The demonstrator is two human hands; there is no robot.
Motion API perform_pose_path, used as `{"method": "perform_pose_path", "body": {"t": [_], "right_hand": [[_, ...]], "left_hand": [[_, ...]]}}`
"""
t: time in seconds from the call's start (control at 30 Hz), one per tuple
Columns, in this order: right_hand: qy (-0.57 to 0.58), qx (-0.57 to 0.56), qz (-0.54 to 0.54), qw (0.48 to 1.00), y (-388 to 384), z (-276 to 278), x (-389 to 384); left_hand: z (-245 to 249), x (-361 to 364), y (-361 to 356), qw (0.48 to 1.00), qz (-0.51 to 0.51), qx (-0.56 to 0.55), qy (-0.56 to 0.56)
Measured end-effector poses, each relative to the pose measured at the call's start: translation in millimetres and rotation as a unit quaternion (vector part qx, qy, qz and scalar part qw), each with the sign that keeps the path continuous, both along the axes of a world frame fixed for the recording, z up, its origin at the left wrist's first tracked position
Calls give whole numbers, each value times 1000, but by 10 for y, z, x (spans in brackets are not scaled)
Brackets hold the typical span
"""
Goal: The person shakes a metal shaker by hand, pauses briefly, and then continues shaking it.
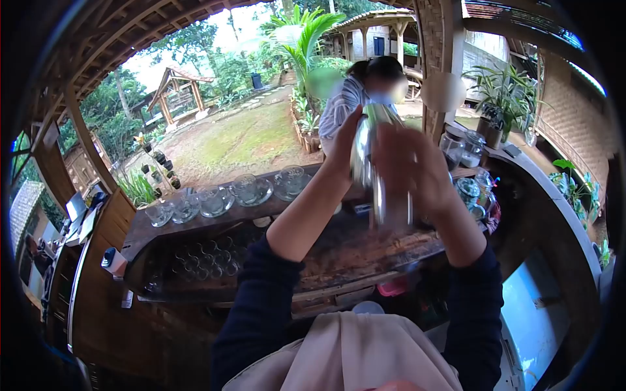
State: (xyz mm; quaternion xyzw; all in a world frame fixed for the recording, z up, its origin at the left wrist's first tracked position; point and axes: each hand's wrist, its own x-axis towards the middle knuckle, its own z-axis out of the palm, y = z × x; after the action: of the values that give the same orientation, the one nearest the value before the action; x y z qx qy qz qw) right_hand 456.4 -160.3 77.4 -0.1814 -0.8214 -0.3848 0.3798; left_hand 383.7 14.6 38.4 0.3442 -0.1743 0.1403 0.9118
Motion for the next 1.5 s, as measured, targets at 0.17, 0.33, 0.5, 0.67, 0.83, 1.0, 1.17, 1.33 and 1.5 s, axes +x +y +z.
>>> {"method": "perform_pose_path", "body": {"t": [0.17,0.33,0.5,0.67,0.83,1.0,1.17,1.33,1.5], "right_hand": [[407,-174,14,897,93,42,427],[-8,156,119,981,-956,180,-55],[7,-150,-95,984,-998,386,763],[359,-198,-158,898,-757,319,1118],[50,91,-50,993,-1332,261,486],[-47,83,-108,990,-1288,400,872],[396,-171,-208,878,-1118,490,1013],[-60,104,-95,988,-1571,477,527],[150,-169,67,972,-1217,602,970]], "left_hand": [[-33,574,-410,971,189,-118,83],[204,38,-1124,979,90,79,-164],[225,583,-838,983,14,123,-134],[165,1330,-1010,952,140,-47,270],[364,876,-1304,978,18,127,-167],[402,1206,-1176,988,-2,119,-94],[253,1609,-1052,977,-20,127,169],[613,793,-1606,912,125,243,-306],[580,1275,-1184,975,52,192,-101]]}}
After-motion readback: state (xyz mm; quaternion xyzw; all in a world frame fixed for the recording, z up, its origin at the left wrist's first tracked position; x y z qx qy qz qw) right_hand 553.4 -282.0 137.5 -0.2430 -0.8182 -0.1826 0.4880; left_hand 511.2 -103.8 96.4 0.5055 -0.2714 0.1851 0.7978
